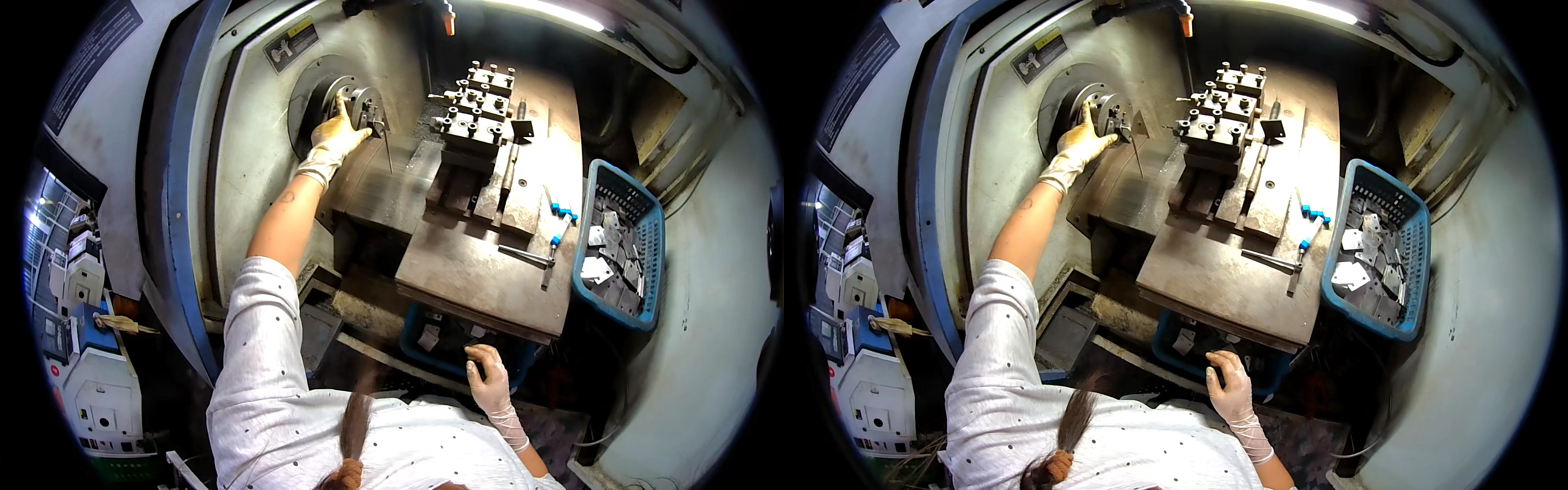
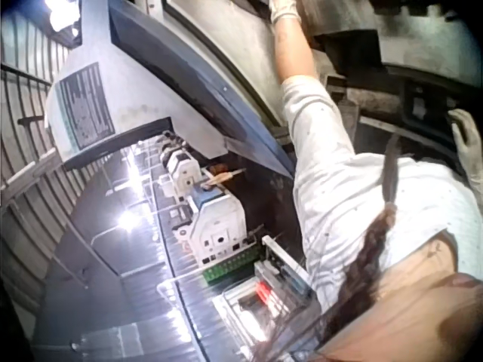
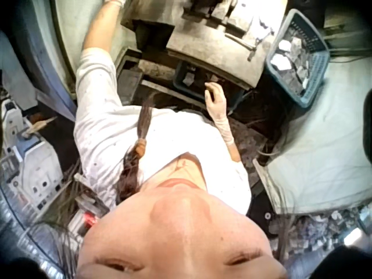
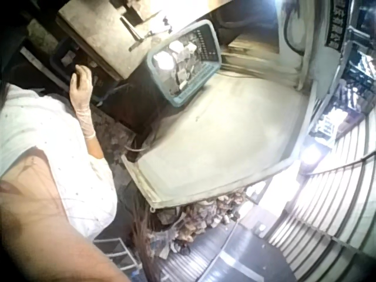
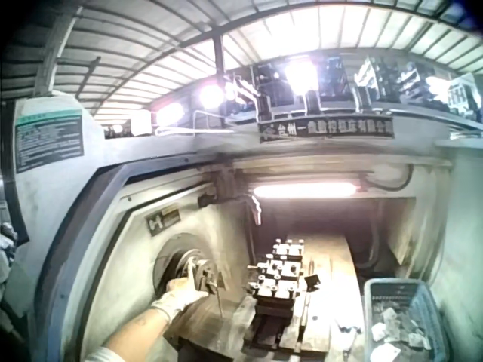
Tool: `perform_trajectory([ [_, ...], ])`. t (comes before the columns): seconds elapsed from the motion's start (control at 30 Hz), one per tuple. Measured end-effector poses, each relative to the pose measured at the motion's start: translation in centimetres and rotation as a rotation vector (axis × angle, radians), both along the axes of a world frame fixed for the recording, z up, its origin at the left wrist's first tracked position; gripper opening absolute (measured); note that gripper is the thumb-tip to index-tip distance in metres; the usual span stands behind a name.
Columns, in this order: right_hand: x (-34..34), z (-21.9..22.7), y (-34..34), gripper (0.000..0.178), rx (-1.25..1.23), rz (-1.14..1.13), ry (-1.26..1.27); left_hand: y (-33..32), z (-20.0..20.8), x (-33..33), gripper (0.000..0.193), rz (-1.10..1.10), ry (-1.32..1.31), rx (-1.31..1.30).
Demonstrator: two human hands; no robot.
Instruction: The person operates a CNC lathe, repeatedly opening the safety door, loading metal parts into the chuck, and closing the door. They also use a brush to clear metal shavings from the machine bed and place finished parts into a red basket.
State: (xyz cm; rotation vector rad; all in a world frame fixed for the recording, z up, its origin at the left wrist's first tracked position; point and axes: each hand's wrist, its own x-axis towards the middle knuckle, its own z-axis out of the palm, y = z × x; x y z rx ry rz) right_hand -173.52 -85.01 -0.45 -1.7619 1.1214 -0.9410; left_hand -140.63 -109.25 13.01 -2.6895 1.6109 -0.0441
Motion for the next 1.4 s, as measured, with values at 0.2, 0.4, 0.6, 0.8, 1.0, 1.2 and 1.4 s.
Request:
perform_trajectory([
  [0.2, 3.1, 3.4, -3.1, 0.015, -0.039, 0.285, -0.074, -1.2, -3.1, 1.1, 0.081, 0.054, 0.205, -0.286],
  [0.4, 15.7, 8.7, -13.2, 0.017, 0.365, 0.366, -0.643, -1.4, -4.0, 2.2, 0.080, 0.014, 0.356, -0.357],
  [0.6, 26.5, 3.8, -26.2, 0.031, 0.205, -0.378, 0.027, -1.8, -5.2, 2.3, 0.073, -0.121, 0.355, -0.554],
  [0.8, 26.5, 4.3, -25.1, 0.021, 0.422, 0.120, -0.349, -1.4, -5.6, 3.0, 0.064, -0.105, 0.343, -0.453],
  [1.0, 28.1, 6.8, -30.1, 0.030, -0.149, -0.157, -0.531, -1.4, -5.2, 2.5, 0.064, -0.203, 0.291, -0.584],
  [1.2, 28.3, -0.1, -33.3, 0.021, 0.161, -0.173, -0.090, -2.0, -4.8, 1.6, 0.064, -0.123, 0.342, -0.466],
  [1.4, 25.9, 7.5, -25.0, 0.029, 0.883, 0.072, -0.404, -1.7, -5.6, 2.9, 0.065, -0.112, 0.373, -0.428],
])
